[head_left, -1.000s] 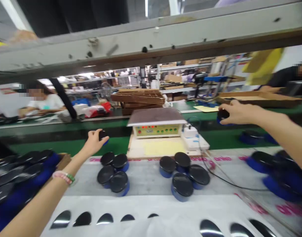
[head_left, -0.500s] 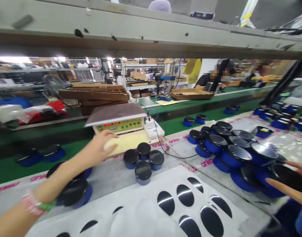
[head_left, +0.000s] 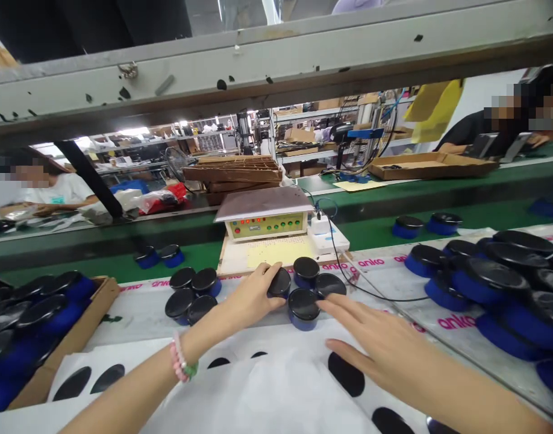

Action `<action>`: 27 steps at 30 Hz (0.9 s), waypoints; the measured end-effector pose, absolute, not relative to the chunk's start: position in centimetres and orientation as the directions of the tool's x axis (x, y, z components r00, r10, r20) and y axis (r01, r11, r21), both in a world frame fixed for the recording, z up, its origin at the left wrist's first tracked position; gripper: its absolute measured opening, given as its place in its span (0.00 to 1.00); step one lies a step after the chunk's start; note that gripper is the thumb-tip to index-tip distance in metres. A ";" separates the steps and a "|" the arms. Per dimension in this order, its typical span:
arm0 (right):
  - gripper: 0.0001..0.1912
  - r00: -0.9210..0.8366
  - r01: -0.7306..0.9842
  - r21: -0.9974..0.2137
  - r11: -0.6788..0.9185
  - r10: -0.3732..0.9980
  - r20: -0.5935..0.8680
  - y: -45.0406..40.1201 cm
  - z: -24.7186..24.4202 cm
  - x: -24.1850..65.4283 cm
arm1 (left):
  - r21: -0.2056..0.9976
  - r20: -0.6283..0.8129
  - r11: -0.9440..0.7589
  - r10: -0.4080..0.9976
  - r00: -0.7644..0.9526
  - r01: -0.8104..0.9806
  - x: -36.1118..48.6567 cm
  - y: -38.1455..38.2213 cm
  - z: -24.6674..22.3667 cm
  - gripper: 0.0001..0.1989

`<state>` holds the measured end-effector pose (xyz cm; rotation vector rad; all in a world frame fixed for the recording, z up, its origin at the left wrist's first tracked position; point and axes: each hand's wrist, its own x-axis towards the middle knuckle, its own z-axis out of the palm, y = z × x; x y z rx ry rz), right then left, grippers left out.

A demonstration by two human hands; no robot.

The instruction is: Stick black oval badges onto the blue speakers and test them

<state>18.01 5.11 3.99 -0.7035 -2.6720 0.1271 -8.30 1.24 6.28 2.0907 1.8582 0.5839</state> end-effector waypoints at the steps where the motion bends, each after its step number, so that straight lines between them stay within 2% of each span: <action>1: 0.22 -0.829 0.442 -0.163 0.882 0.472 0.300 5.2 4.4 15.7 | 0.479 0.132 -0.115 0.990 0.058 0.871 -8.0 0.5 6.5 0.32; 2: 0.22 -0.834 0.431 -0.174 0.885 0.465 0.297 5.3 5.0 13.9 | 0.487 0.152 -0.102 0.988 0.031 0.868 -7.8 -0.2 6.8 0.32; 4: 0.25 -0.840 0.369 -0.271 0.889 0.444 0.313 5.6 6.6 11.5 | 0.538 0.189 -0.094 0.982 -0.012 0.838 -7.5 -1.6 7.2 0.36; 6: 0.27 -0.871 0.235 -0.394 0.888 0.373 0.320 5.7 8.2 10.2 | 0.642 0.200 -0.104 0.979 -0.035 0.760 -7.4 -2.8 7.4 0.42; 9: 0.24 -0.912 0.082 -0.520 0.850 0.274 0.304 5.2 9.3 9.2 | 0.778 0.162 -0.089 0.985 -0.062 0.622 -7.4 -4.0 7.5 0.47; 12: 0.21 -0.891 0.096 -0.593 0.800 0.334 0.307 4.4 8.8 8.4 | 0.806 0.118 -0.046 0.990 -0.084 0.590 -7.3 -4.5 7.4 0.47; 17: 0.19 -0.838 0.132 -0.609 0.782 0.416 0.352 3.6 7.9 8.0 | 0.806 0.107 -0.045 0.992 -0.071 0.590 -6.9 -4.9 7.0 0.48; 23: 0.17 -0.852 0.153 -0.585 0.796 0.406 0.329 4.0 7.3 7.7 | 0.740 0.160 -0.080 0.985 -0.060 0.668 -7.0 -4.0 5.9 0.47; 25: 0.18 -0.852 0.166 -0.552 0.817 0.401 0.338 4.6 6.7 7.1 | 0.681 0.165 -0.077 0.985 -0.051 0.728 -7.3 -3.7 6.2 0.47; 27: 0.19 -0.846 0.179 -0.526 0.831 0.403 0.349 5.3 6.2 6.6 | 0.569 0.221 -0.086 0.974 -0.052 0.818 -7.5 -4.5 6.7 0.44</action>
